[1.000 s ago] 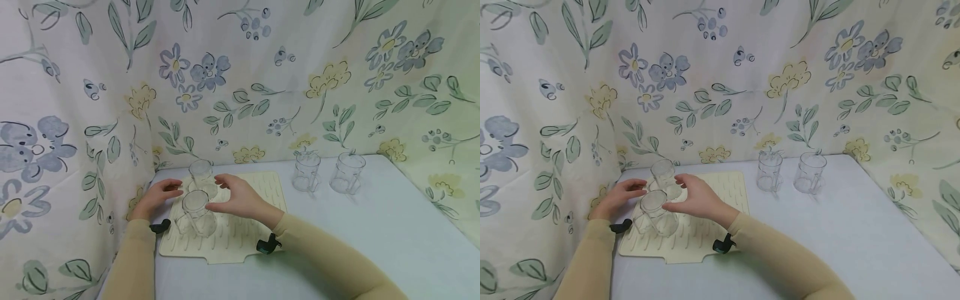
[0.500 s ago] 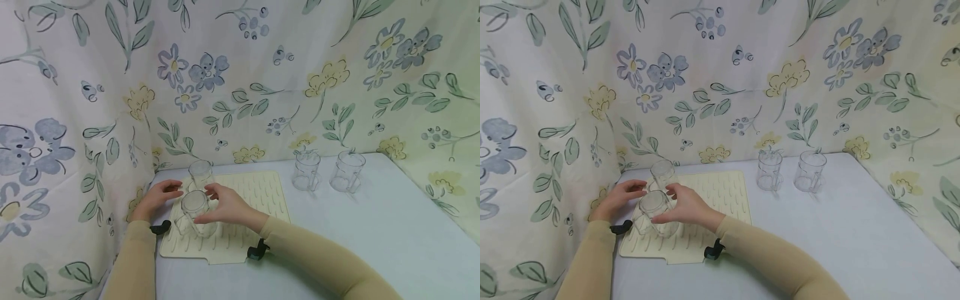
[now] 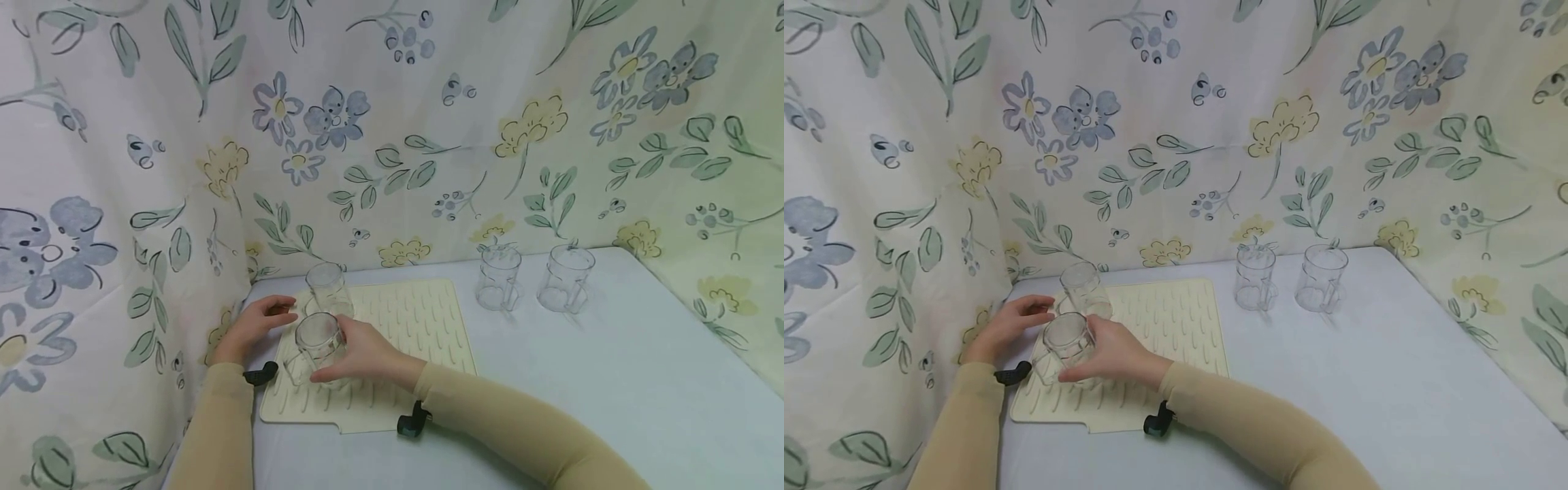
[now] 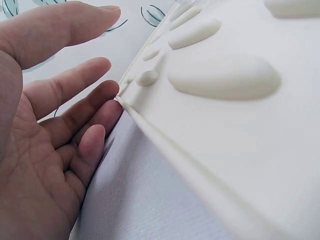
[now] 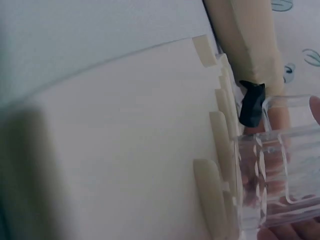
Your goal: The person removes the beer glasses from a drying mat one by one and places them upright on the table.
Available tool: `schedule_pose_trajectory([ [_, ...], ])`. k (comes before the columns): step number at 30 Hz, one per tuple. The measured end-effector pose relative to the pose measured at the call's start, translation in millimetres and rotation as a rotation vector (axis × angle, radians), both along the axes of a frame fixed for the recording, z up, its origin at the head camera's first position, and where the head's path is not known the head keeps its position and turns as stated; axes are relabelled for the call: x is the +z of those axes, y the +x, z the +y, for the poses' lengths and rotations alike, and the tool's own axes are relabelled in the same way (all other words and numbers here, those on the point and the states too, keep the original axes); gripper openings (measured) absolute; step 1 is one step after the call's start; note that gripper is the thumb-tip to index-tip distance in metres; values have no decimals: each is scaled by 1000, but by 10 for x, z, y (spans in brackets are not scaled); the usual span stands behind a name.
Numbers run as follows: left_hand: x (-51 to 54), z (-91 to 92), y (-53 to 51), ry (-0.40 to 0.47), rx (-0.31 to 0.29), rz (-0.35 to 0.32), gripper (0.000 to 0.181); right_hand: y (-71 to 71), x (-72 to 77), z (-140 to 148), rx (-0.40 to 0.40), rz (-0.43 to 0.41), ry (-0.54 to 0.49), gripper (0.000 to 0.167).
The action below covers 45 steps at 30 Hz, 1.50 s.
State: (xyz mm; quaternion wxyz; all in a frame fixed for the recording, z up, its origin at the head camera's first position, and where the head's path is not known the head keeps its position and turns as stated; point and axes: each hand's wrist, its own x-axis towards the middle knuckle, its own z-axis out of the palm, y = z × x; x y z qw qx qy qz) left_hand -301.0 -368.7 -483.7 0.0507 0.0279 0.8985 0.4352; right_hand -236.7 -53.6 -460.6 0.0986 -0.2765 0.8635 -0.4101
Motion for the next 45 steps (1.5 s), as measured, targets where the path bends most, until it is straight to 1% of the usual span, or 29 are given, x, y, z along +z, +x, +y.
schedule_pose_trajectory([
  [5,29,19,26,28,0,-7,68,17,-22,-20,11,11,-17,110],
  [14,19,15,24,16,8,-7,67,27,-62,-31,1,15,-46,92],
  [20,27,34,39,24,18,-28,69,39,-35,-34,-3,14,-38,92],
  [27,36,32,33,28,5,-15,68,35,-19,-45,9,19,-53,88],
  [36,57,38,29,20,1,-25,65,44,70,8,11,5,-116,89],
  [41,38,21,22,12,14,-33,62,56,134,43,34,-3,-163,89],
  [45,15,1,14,11,2,-26,59,70,194,65,51,1,-190,87],
])
